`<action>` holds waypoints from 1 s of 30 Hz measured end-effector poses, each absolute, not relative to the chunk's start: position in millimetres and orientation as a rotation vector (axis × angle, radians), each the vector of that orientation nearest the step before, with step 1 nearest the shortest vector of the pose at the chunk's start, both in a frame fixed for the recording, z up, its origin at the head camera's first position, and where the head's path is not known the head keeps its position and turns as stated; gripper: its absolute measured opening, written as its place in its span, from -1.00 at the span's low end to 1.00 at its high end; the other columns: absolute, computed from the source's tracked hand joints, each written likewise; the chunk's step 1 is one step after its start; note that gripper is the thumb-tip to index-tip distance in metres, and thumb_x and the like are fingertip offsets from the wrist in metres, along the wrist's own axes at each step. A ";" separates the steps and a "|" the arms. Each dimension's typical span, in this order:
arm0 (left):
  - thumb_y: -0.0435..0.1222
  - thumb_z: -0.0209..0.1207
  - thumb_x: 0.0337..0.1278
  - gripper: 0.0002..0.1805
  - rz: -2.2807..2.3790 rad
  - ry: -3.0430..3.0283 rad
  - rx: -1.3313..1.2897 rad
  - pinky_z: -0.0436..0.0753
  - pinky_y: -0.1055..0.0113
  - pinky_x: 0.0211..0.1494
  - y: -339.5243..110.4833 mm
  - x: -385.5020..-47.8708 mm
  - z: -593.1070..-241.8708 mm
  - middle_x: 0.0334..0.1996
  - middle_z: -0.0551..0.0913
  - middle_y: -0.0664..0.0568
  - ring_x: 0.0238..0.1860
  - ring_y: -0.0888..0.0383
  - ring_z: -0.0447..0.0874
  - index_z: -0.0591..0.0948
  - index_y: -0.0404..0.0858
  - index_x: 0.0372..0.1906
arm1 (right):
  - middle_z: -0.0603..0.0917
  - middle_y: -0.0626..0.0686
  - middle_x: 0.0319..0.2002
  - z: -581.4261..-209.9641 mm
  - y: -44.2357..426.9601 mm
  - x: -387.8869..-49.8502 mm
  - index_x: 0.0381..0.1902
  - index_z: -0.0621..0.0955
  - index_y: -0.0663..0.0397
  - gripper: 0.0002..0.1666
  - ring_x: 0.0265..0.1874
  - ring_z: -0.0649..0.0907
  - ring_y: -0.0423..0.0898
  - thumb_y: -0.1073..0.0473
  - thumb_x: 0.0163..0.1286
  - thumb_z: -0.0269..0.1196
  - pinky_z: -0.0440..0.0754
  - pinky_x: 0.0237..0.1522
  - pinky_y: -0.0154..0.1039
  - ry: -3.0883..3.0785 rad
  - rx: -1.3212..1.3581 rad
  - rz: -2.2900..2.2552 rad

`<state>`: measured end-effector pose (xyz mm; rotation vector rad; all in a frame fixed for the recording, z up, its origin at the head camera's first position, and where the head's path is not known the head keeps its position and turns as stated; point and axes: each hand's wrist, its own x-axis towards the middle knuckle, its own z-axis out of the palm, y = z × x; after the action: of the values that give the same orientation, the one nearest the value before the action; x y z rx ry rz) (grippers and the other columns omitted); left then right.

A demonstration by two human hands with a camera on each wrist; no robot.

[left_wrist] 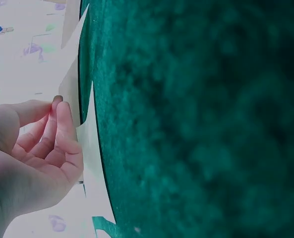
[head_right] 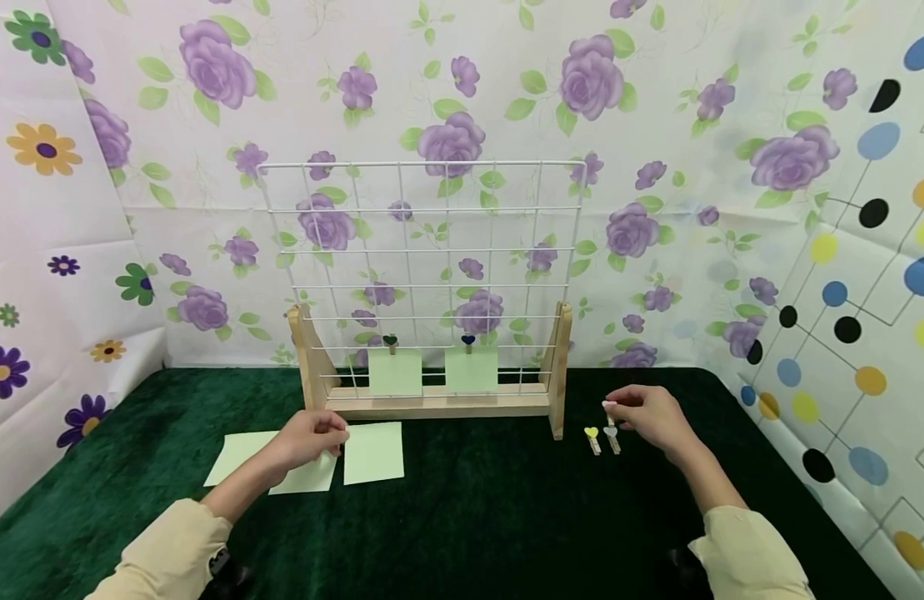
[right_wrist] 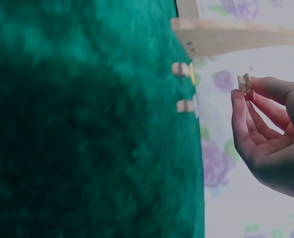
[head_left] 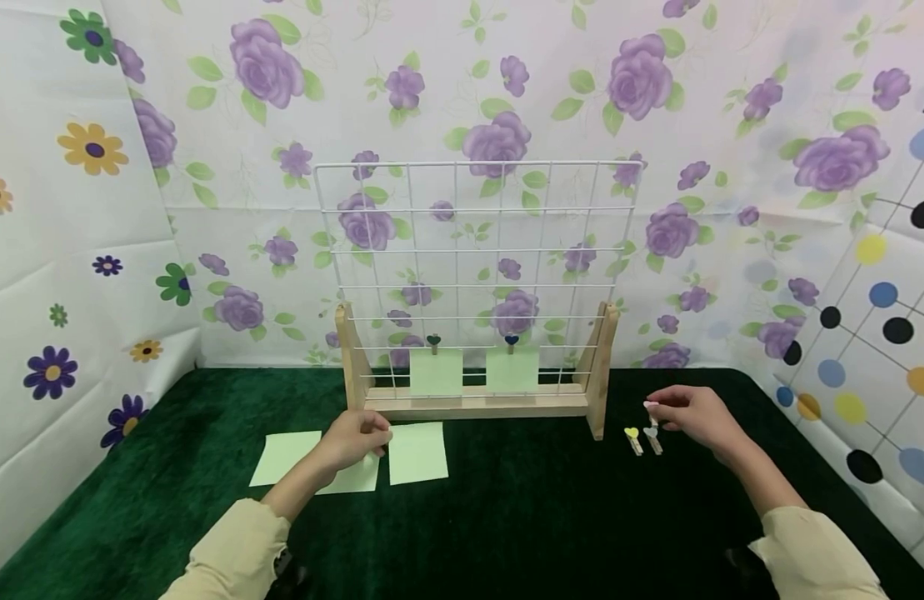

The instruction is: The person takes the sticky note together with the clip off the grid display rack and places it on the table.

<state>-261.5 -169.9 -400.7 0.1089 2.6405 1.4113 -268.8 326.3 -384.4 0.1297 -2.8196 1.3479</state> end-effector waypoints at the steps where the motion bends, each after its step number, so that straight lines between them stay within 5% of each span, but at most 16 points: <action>1: -0.40 0.13 0.29 -0.89 1.398 2.650 0.116 0.53 0.17 -0.22 -170.4 -261.6 -401.1 -0.40 0.64 -0.01 -0.40 0.12 0.62 0.61 -0.37 -0.18 | 0.65 0.22 -0.12 -387.0 329.0 -269.1 0.05 0.56 0.42 -0.52 -0.21 0.66 -0.02 0.08 0.41 0.23 0.66 -0.15 -0.07 -2.821 0.111 1.349; 5: -0.41 0.14 0.27 -0.90 1.350 2.683 0.136 0.49 0.12 -0.14 -172.3 -262.9 -402.3 -0.45 0.64 0.01 -0.43 0.13 0.60 0.62 -0.36 -0.21 | 0.65 0.22 -0.10 -394.8 339.0 -270.7 0.05 0.57 0.43 -0.51 -0.23 0.66 -0.05 0.07 0.41 0.23 0.66 -0.17 -0.09 -2.836 0.042 1.346; 30: -0.44 0.17 0.23 -0.93 1.298 2.731 0.203 0.52 0.24 -0.40 -165.0 -258.4 -401.6 -0.42 0.60 -0.02 -0.46 0.10 0.57 0.64 -0.39 -0.30 | 0.60 0.28 -0.01 -409.3 362.2 -276.0 0.04 0.59 0.40 -0.56 -0.17 0.63 -0.02 0.11 0.39 0.23 0.65 -0.20 -0.13 -3.002 0.062 1.339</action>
<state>-258.4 -165.0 -401.6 0.2034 2.7308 1.2982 -276.0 362.2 -409.3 0.0624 -3.0023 1.3395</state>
